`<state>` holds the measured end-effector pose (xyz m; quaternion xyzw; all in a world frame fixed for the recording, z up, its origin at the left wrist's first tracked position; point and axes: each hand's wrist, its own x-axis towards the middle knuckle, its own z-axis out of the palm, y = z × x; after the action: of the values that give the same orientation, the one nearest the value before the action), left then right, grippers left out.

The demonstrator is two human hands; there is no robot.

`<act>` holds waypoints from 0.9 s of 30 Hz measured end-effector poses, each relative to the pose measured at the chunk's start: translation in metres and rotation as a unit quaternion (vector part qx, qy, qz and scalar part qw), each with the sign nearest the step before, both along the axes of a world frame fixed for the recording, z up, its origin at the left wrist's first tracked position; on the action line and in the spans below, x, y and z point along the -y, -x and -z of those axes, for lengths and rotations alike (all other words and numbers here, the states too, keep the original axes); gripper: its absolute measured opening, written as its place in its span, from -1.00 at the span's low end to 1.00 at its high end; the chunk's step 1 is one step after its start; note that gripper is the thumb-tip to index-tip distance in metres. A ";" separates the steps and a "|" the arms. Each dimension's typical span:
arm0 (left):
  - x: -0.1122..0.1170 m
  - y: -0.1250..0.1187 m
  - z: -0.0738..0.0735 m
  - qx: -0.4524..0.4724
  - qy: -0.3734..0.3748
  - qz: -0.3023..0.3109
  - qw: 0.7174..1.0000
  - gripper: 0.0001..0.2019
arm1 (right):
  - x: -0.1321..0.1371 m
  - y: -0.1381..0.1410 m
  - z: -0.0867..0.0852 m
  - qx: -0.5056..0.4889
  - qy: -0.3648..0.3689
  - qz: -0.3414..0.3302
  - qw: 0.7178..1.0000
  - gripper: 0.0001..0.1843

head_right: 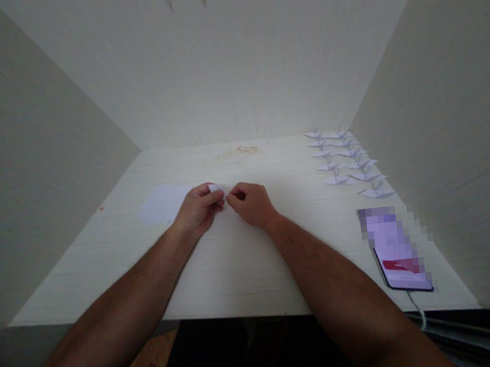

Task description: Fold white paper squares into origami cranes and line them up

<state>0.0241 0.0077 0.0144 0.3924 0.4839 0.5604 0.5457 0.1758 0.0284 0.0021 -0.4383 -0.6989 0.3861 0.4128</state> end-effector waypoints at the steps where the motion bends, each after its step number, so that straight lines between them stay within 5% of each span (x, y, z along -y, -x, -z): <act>1: 0.000 0.000 0.000 0.004 -0.001 -0.006 1.000 -0.75 | 0.000 0.000 0.000 0.000 0.008 -0.001 1.000 -0.82; 27: -0.001 -0.003 0.001 0.083 0.001 -0.048 0.995 -0.63 | 0.001 0.002 0.007 0.002 -0.057 0.043 0.997 -0.83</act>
<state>0.0268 0.0085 0.0129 0.3200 0.4556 0.6164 0.5569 0.1737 0.0276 -0.0047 -0.4446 -0.7009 0.3266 0.4521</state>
